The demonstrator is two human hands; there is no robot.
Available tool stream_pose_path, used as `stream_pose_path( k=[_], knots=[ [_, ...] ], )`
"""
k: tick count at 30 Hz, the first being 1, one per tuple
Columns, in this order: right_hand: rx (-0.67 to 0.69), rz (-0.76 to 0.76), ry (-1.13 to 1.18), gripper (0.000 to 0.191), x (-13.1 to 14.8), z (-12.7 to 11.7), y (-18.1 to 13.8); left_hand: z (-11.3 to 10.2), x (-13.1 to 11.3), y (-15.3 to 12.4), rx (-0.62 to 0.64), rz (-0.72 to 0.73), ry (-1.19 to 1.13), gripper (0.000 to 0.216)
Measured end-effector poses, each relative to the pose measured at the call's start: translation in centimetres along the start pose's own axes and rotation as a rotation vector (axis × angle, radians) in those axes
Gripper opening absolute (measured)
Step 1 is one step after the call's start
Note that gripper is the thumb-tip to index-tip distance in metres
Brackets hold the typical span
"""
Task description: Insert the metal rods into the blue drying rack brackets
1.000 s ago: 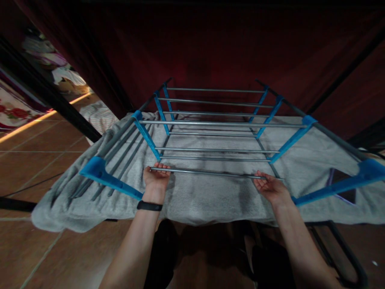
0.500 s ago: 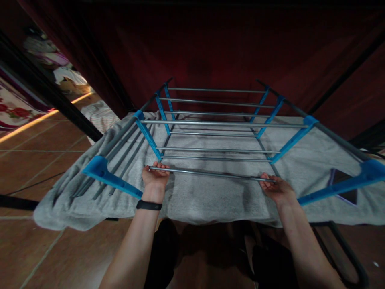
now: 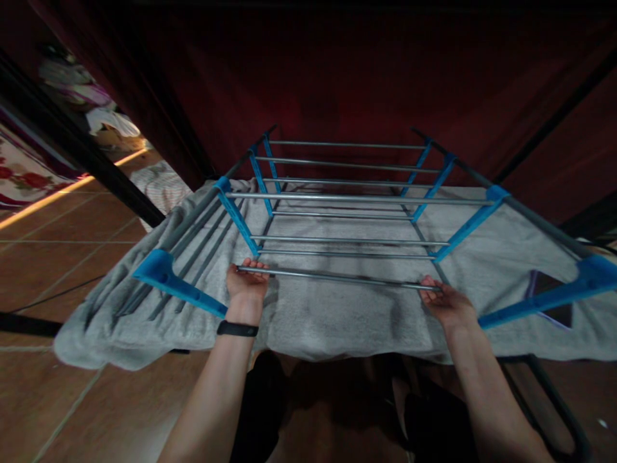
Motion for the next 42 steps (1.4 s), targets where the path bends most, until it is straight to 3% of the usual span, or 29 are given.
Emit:
stream_pose_path(
  k=[8, 14, 25, 28, 33, 37, 42],
  knots=[
    [0.013, -0.026, -0.008, 0.027, 0.1, -0.1, 0.2, 0.3, -0.1, -0.6, -0.027, 0.041, 0.019, 0.041],
    [0.018, -0.026, -0.008, 0.027, 0.0, 0.0, 0.1, 0.7, 0.3, -0.4, 0.021, 0.047, 0.044, 0.041],
    [0.015, -0.020, -0.008, 0.029, -0.2, 0.0, 0.3, 1.8, 4.6, -1.4, 0.134, 0.071, 0.281, 0.019],
    [0.028, -0.011, 0.014, 0.027, -0.3, -0.1, 0.5, 2.5, 5.1, -2.3, 0.258, 0.214, 0.408, 0.008],
    [0.033, 0.006, 0.015, 0.027, -0.5, 0.0, 0.5, 3.7, 5.8, -3.8, 0.422, 0.438, 0.629, 0.025],
    [0.039, 0.025, 0.010, 0.028, -0.7, 0.4, -0.1, 4.8, 6.7, -5.1, 0.573, 0.601, 0.842, 0.026],
    [0.028, 0.031, 0.020, 0.029, -0.8, 0.4, -0.3, 6.0, 7.2, -7.7, 0.736, 1.016, 1.286, 0.021]
  ],
)
Point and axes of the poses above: each hand's wrist, its own y-axis towards the middle knuckle, its own z-axis out of the palm, x = y × z, the point moved 7 cm from there along y, towards the middle knuckle
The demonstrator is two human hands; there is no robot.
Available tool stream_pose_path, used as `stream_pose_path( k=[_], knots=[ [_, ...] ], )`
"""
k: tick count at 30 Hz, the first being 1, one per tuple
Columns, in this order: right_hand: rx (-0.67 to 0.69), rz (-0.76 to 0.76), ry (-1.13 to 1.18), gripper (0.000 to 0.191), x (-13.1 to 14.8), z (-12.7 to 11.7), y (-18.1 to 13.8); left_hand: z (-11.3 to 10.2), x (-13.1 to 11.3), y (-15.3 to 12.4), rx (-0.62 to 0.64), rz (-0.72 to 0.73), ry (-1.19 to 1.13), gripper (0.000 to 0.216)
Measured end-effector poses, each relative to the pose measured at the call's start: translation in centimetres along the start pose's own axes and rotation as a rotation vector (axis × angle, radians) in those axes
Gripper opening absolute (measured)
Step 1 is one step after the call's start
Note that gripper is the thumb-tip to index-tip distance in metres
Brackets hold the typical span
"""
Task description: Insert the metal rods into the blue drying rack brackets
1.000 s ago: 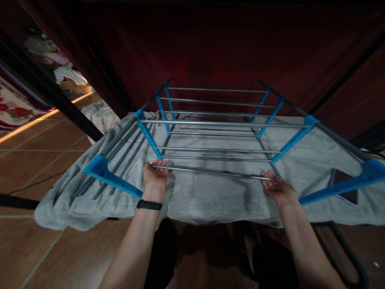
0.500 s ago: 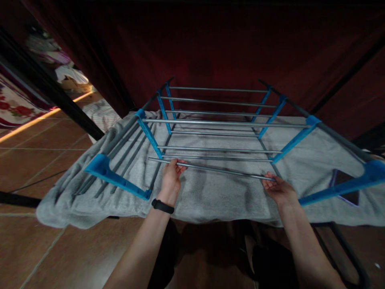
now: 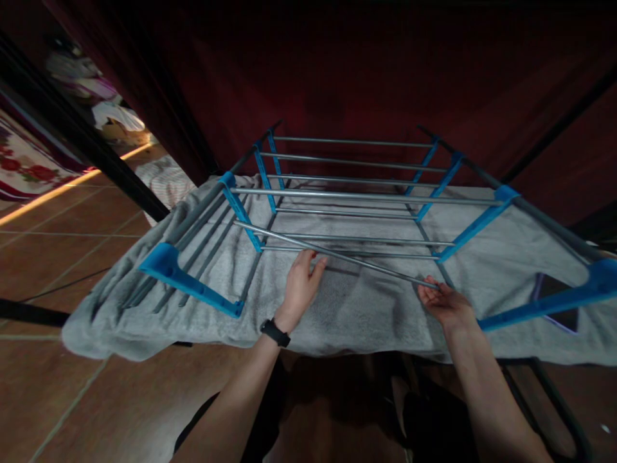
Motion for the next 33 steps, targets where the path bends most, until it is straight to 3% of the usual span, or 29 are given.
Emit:
stream_pose_path(
  k=[5, 10, 33],
  knots=[
    [0.004, -0.011, -0.010, 0.028, 0.0, -0.3, 0.4, 1.1, -1.6, -0.9, 0.128, 0.272, 0.505, 0.030],
    [0.006, -0.015, -0.020, 0.027, 0.1, -0.3, 0.6, 2.2, -0.9, -1.4, 0.198, 0.342, 0.709, 0.033],
    [0.005, -0.044, -0.030, 0.026, 0.4, -0.5, 0.6, 2.5, 0.5, -1.7, 0.292, 0.264, 0.827, 0.044]
  ],
)
Point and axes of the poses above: each hand's wrist, its own y-axis towards the middle knuckle, its own z-axis out of the palm, x = y × z, the point moved 7 cm from there along y, towards the middle knuckle
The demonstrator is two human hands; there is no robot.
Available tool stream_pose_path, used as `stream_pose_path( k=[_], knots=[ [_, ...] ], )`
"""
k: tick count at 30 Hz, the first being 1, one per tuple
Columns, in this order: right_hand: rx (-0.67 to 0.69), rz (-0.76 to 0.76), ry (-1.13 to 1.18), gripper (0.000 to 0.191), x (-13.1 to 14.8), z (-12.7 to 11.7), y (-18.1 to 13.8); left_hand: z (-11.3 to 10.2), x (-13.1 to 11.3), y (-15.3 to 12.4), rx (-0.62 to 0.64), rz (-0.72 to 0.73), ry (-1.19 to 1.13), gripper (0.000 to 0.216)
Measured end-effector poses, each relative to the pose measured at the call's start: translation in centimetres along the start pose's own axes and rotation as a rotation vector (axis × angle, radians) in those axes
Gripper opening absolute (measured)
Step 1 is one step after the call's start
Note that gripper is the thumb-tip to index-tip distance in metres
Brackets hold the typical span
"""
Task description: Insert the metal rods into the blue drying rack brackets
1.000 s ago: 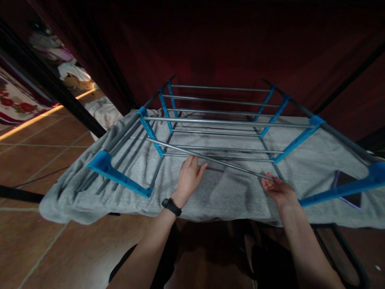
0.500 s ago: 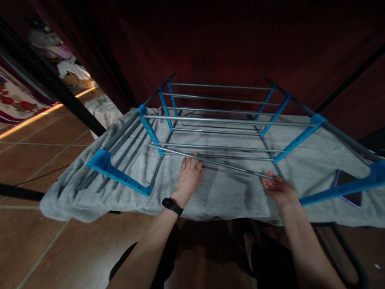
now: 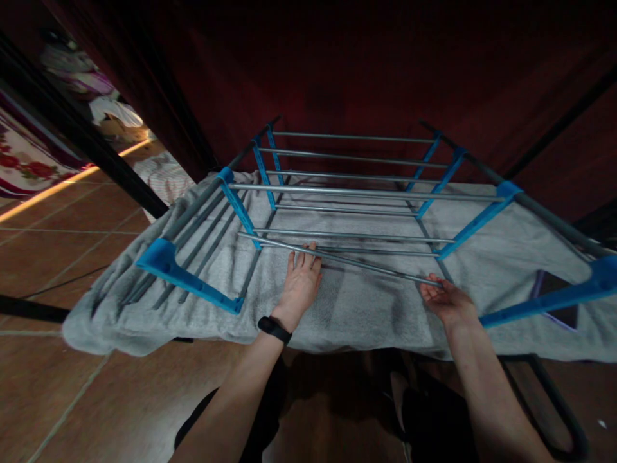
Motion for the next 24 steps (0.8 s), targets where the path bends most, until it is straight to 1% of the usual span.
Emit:
stream_pose_path(
  k=[5, 10, 15, 18, 21, 24],
  knots=[
    [-0.007, -0.003, -0.003, 0.027, 0.1, -0.1, -0.1, 0.3, 0.9, -0.1, 0.001, -0.048, -0.067, 0.045],
    [0.002, -0.005, -0.004, 0.027, 0.1, -0.1, -0.1, 0.7, 2.0, -0.1, 0.041, -0.177, -0.171, 0.057],
    [0.019, -0.013, -0.008, 0.029, 0.1, 0.0, -0.1, 0.9, 3.4, 0.0, 0.045, -0.336, -0.323, 0.056],
    [0.000, -0.011, -0.012, 0.031, 0.1, 0.0, -0.2, 1.1, 4.9, 0.2, 0.003, -0.460, -0.560, 0.049],
    [0.003, -0.007, -0.006, 0.029, 0.2, 0.0, -0.3, 1.4, 5.9, 0.2, -0.027, -0.570, -0.834, 0.033],
    [0.000, -0.008, -0.001, 0.028, 0.2, 0.0, -0.4, 1.7, 6.2, 0.0, -0.073, -0.700, -1.271, 0.029]
  ],
)
Point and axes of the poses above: each hand's wrist, its own y-axis towards the middle knuckle, its own z-axis out of the palm, x = y × z, the point moved 7 cm from there along y, towards the middle knuckle
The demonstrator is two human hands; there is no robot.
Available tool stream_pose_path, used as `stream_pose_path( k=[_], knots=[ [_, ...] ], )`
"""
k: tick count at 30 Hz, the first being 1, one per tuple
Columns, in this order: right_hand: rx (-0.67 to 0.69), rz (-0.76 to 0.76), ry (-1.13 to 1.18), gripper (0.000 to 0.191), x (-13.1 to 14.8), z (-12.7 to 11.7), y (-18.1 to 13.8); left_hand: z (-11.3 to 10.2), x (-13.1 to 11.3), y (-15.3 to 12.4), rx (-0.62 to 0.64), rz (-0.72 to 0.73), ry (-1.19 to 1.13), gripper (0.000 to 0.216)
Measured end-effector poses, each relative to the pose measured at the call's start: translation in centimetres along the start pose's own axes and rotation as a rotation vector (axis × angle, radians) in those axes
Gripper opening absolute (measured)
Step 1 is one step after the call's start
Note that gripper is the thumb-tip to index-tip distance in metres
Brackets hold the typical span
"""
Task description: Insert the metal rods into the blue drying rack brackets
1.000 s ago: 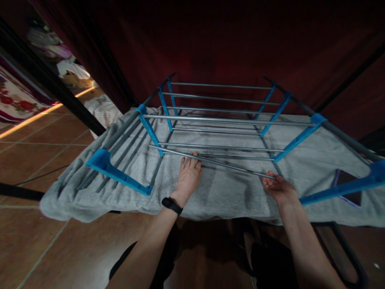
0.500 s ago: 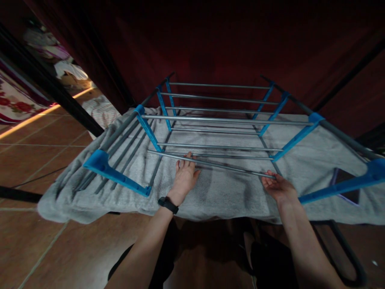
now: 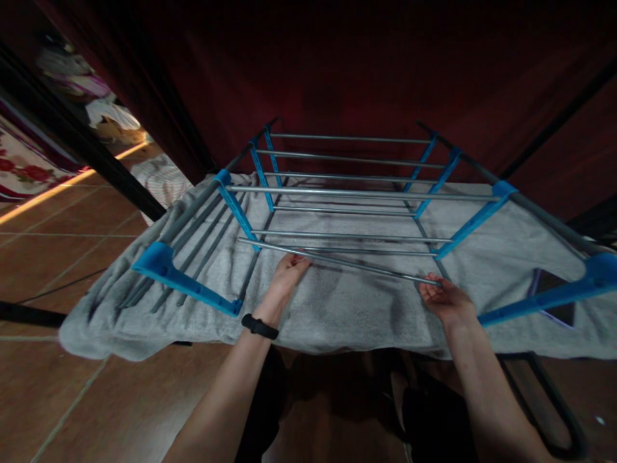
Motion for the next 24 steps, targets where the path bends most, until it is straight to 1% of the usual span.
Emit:
stream_pose_path(
  k=[1, 3, 6, 10, 24],
  knots=[
    [-0.004, 0.000, 0.000, 0.028, 0.01, -0.02, -0.03, 0.13, 0.08, -0.08, 0.016, -0.046, -0.159, 0.030],
    [-0.006, 0.000, -0.001, 0.029, 0.02, 0.00, -0.05, 0.45, 0.01, -0.25, 0.044, -0.106, -0.385, 0.032],
    [-0.006, 0.002, -0.006, 0.030, -0.05, 0.04, 0.01, 0.45, -0.21, -0.30, 0.027, -0.136, -0.548, 0.024],
    [0.002, 0.003, 0.002, 0.030, -0.17, 0.07, 0.19, 0.25, -0.19, -0.20, -0.012, -0.143, -0.602, 0.015],
    [0.024, 0.004, -0.005, 0.025, -0.03, 0.15, 0.13, 0.44, 0.10, -0.27, -0.025, -0.177, -0.606, 0.016]
  ],
)
Point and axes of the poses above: each hand's wrist, its own y-axis towards the middle knuckle, its own z-axis out of the palm, x = y × z, the point moved 7 cm from there along y, towards the middle knuckle
